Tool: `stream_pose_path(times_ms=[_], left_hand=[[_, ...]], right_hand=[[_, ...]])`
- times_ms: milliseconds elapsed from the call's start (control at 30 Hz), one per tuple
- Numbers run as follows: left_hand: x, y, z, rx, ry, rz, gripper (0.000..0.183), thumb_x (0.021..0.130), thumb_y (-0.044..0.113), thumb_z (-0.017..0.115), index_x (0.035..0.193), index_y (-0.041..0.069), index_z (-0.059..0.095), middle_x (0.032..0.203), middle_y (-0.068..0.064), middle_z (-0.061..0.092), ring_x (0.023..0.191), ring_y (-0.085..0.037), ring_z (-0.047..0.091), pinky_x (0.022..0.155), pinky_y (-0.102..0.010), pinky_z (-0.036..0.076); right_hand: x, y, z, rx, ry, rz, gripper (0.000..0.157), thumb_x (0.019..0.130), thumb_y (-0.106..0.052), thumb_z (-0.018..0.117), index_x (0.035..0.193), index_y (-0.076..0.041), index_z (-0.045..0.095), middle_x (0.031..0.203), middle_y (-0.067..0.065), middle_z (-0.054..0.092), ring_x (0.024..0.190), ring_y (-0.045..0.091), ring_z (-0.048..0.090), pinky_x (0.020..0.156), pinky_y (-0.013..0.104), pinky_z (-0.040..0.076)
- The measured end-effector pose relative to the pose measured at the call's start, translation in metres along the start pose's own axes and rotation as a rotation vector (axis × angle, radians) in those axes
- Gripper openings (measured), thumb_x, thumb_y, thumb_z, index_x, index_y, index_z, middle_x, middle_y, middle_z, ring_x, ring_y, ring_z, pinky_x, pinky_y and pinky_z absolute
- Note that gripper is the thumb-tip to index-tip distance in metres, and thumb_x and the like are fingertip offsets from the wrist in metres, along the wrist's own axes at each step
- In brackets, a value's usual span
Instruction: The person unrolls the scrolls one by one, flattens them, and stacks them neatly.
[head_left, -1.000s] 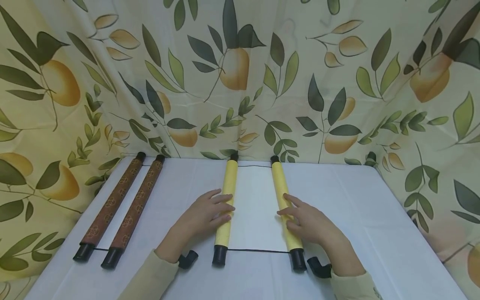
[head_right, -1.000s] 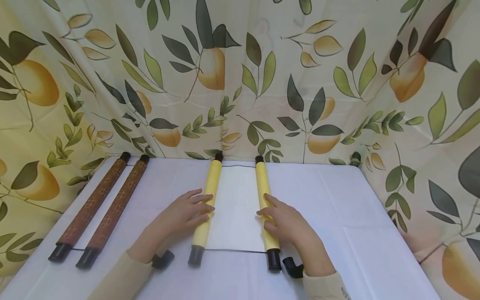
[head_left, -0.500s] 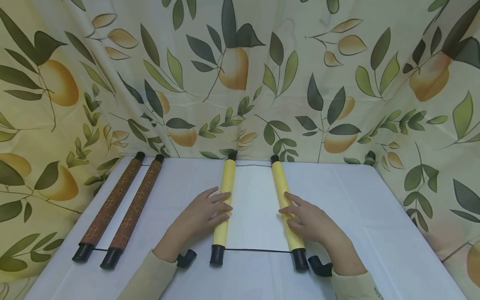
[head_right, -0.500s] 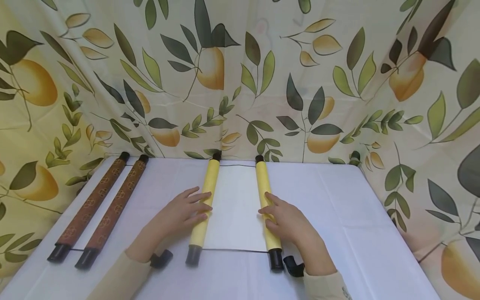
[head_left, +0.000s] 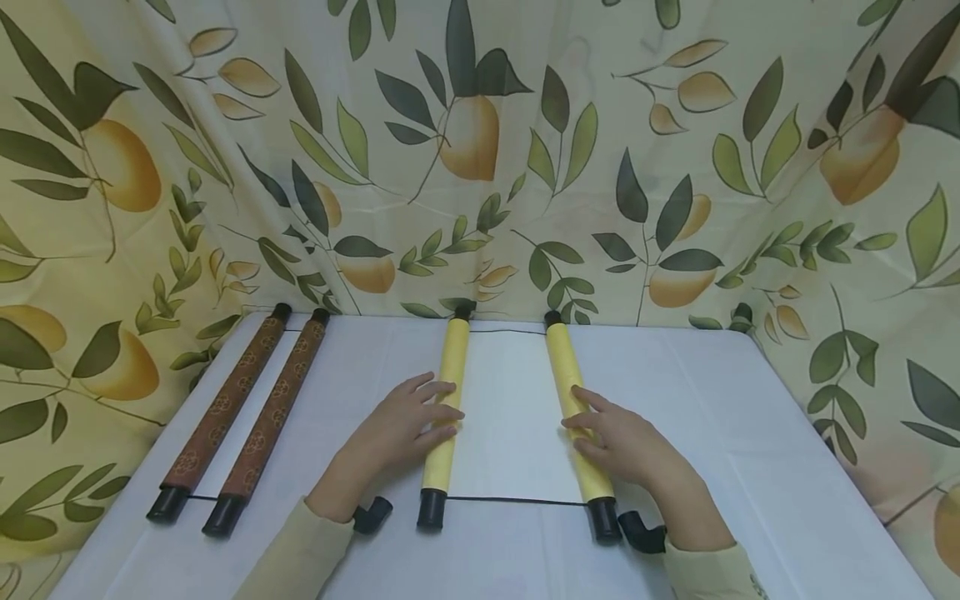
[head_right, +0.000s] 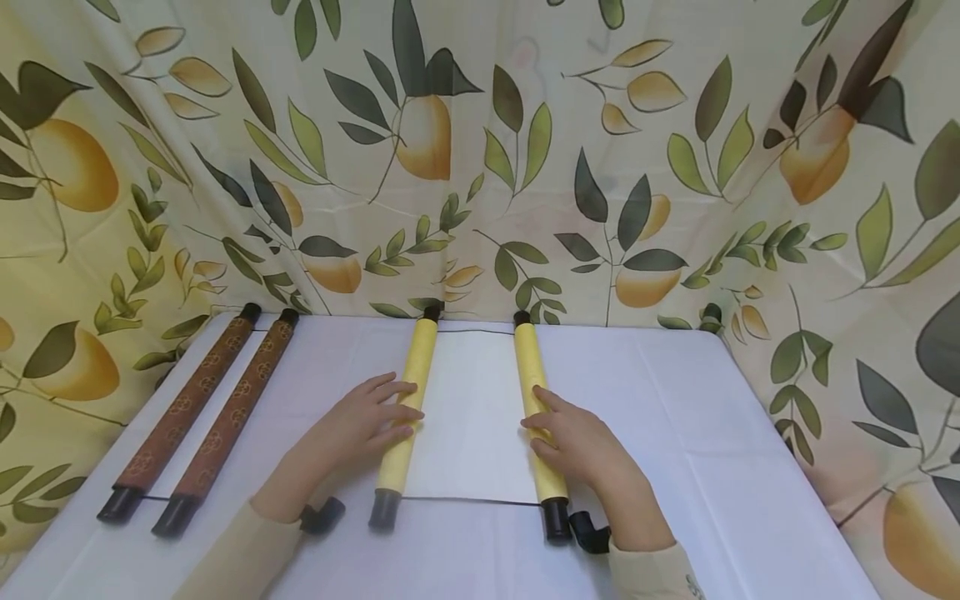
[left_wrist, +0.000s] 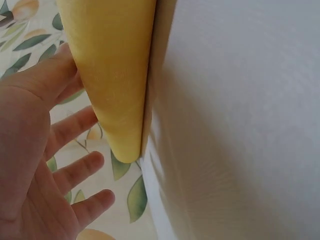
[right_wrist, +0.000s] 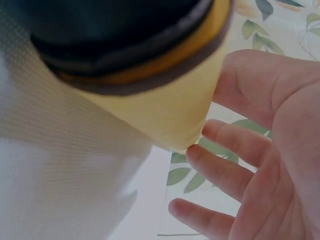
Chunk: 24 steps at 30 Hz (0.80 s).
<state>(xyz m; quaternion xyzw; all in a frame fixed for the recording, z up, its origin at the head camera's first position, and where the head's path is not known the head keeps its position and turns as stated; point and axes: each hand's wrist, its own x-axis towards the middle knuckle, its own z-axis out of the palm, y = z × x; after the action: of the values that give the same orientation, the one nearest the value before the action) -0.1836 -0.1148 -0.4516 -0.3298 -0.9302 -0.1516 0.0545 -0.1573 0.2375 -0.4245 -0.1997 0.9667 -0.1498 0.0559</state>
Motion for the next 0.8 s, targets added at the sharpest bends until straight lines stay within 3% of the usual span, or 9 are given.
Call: stream_pose_path(times_ms=[167, 333, 600, 800], left_hand=[[0.0000, -0.0028, -0.0009, -0.023, 0.006, 0.032, 0.025, 0.100, 0.038, 0.059, 0.117, 0.026, 0.074, 0.150, 0.001, 0.051, 0.144, -0.035, 0.037, 0.118, -0.049, 0.029], [-0.0029, -0.0064, -0.0007, 0.008, -0.023, 0.040, 0.027, 0.101, 0.036, 0.057, 0.123, 0.030, 0.071, 0.150, 0.003, 0.050, 0.146, -0.033, 0.036, 0.119, -0.048, 0.028], [-0.0046, -0.0089, -0.0004, 0.009, -0.042, 0.079, 0.029, 0.102, 0.039, 0.054, 0.123, 0.028, 0.071, 0.153, -0.001, 0.048, 0.145, -0.034, 0.036, 0.118, -0.049, 0.030], [-0.0049, -0.0095, -0.0008, 0.032, -0.055, 0.102, 0.032, 0.104, 0.040, 0.050, 0.126, 0.026, 0.068, 0.155, 0.000, 0.045, 0.146, -0.036, 0.034, 0.118, -0.051, 0.029]], right_hand=[[-0.0005, 0.0002, 0.0016, -0.013, 0.003, -0.012, 0.031, 0.093, -0.017, 0.063, 0.123, -0.018, 0.073, 0.158, 0.016, 0.037, 0.130, 0.041, 0.052, 0.098, 0.056, 0.048], [-0.0018, 0.0016, 0.0035, -0.039, -0.007, -0.013, 0.033, 0.095, -0.019, 0.060, 0.126, -0.019, 0.071, 0.158, 0.017, 0.036, 0.128, 0.041, 0.054, 0.098, 0.056, 0.048], [-0.0029, 0.0073, 0.0028, -0.036, -0.045, -0.021, 0.036, 0.096, -0.031, 0.066, 0.130, -0.021, 0.068, 0.160, 0.015, 0.034, 0.131, 0.042, 0.051, 0.101, 0.059, 0.045], [-0.0047, 0.0084, 0.0009, -0.055, -0.044, -0.010, 0.037, 0.096, -0.028, 0.065, 0.132, -0.023, 0.066, 0.160, 0.017, 0.032, 0.130, 0.043, 0.052, 0.100, 0.059, 0.046]])
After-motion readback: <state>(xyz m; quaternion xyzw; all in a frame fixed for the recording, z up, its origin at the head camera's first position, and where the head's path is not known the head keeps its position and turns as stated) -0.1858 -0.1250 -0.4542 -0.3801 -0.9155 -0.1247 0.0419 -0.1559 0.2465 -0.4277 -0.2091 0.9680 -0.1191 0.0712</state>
